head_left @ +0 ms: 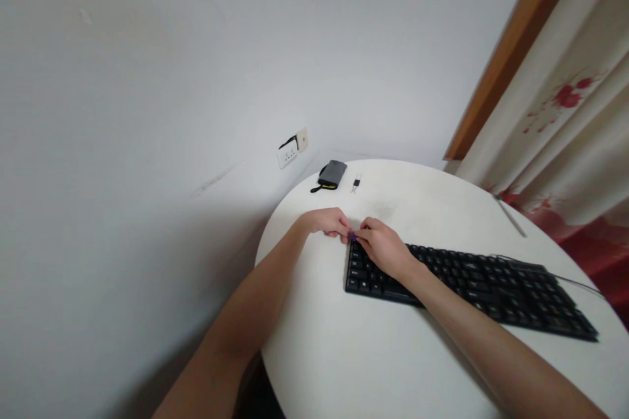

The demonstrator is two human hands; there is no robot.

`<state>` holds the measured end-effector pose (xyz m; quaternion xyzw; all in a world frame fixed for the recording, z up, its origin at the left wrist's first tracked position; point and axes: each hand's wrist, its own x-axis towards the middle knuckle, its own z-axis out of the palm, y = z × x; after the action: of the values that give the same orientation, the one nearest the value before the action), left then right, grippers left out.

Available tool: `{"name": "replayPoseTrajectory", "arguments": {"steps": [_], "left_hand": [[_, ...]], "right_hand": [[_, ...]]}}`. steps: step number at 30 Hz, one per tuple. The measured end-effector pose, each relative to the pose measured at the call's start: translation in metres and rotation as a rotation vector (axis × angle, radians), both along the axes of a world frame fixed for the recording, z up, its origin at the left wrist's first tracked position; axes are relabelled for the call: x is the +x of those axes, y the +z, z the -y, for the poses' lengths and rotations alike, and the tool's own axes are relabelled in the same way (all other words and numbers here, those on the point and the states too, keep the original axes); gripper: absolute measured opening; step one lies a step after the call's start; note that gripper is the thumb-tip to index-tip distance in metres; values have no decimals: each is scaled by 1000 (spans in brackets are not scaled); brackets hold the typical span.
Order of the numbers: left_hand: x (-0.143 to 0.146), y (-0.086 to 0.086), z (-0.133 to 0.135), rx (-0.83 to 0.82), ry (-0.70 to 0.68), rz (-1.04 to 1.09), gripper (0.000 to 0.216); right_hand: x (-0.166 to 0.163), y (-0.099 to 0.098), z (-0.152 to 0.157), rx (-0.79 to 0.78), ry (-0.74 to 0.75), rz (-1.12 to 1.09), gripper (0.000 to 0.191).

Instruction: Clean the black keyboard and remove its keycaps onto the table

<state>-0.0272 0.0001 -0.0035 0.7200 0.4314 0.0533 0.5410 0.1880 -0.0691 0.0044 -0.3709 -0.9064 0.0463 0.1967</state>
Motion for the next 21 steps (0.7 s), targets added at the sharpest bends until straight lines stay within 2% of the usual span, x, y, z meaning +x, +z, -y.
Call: {"name": "replayPoseTrajectory", "arguments": {"steps": [3, 8, 13, 18, 21], "left_hand": [[0, -1, -1, 0, 3, 1, 23], [0, -1, -3, -1, -12, -18, 22], [0, 0, -4, -5, -25, -19, 27], [1, -1, -4, 9, -26, -25, 22], [1, -2, -4, 12, -25, -25, 22]], "right_hand": [[0, 1, -1, 10, -111, -19, 26], [6, 7, -3, -64, 173, -5, 24], [12, 11, -3, -25, 8, 30, 25], [13, 15, 3, -87, 195, 44, 21], [13, 19, 6, -78, 141, 120, 21]]}}
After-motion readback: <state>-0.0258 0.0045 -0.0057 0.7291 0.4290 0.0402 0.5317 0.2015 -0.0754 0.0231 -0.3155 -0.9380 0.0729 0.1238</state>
